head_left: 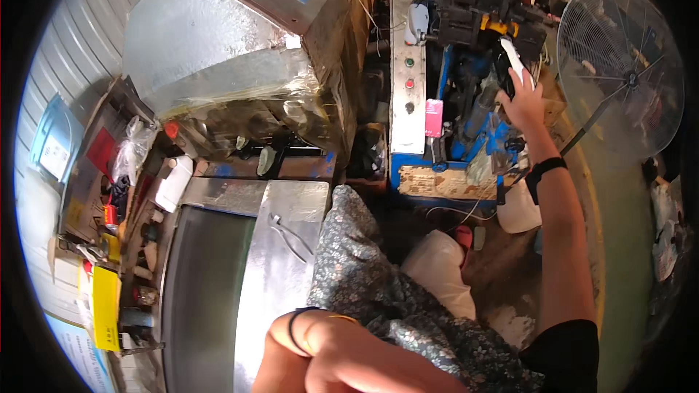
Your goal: Operating a lasting machine and manual tools to manufacture shoes in a factory setting.
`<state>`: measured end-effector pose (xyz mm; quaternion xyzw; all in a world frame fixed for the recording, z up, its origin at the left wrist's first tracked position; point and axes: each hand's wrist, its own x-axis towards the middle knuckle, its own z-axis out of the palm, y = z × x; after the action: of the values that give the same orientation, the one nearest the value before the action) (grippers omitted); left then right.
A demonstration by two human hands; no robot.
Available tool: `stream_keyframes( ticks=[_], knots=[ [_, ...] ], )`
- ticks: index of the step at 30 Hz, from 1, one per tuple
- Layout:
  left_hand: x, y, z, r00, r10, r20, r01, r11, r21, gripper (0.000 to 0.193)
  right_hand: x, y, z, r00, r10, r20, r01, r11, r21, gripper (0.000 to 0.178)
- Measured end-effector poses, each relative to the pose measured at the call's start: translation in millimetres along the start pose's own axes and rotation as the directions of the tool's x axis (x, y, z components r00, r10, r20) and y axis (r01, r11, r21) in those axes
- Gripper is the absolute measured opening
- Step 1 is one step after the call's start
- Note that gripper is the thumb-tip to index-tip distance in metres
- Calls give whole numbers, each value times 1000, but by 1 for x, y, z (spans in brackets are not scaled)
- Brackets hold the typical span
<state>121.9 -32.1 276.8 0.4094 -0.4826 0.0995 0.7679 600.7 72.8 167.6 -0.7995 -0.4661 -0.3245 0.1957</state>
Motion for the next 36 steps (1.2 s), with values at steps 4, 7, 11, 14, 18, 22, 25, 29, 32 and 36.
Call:
stream_keyframes(
  ticks=[4,7,11,14,18,22,25,29,32,36],
  knots=[
    [14,-11,-7,998,-63,2,63,988,-138,105,17,4,11,990,100,97,-103,994,23,66],
    [13,-20,-18,998,-19,-53,8,980,-199,106,39,9,25,989,103,107,-102,995,-18,66],
    [5,-31,-30,988,-2,-157,-40,963,-265,102,69,11,40,981,126,146,-118,991,-59,66],
    [0,-33,-37,963,61,-263,-132,956,-261,94,87,8,42,966,171,196,-162,985,-63,67],
    [-3,-32,-47,954,101,-283,-171,957,-234,86,99,7,40,955,198,222,-177,978,-111,67],
    [-3,-34,-57,934,85,-347,-177,954,-243,82,101,14,43,977,159,142,-148,986,-82,66],
    [-2,-28,-59,940,133,-314,-178,977,-117,78,104,21,48,988,128,91,-118,988,-101,67],
    [-4,-18,-50,928,-62,-367,51,998,-38,72,113,26,50,986,132,99,-118,984,-135,66],
    [-7,-23,-50,920,-8,-393,7,1000,-4,62,119,27,50,987,107,121,-88,983,-159,67],
    [-16,-23,-57,928,70,-365,-40,995,89,51,121,29,54,974,154,165,-116,969,-219,69]
  ],
)
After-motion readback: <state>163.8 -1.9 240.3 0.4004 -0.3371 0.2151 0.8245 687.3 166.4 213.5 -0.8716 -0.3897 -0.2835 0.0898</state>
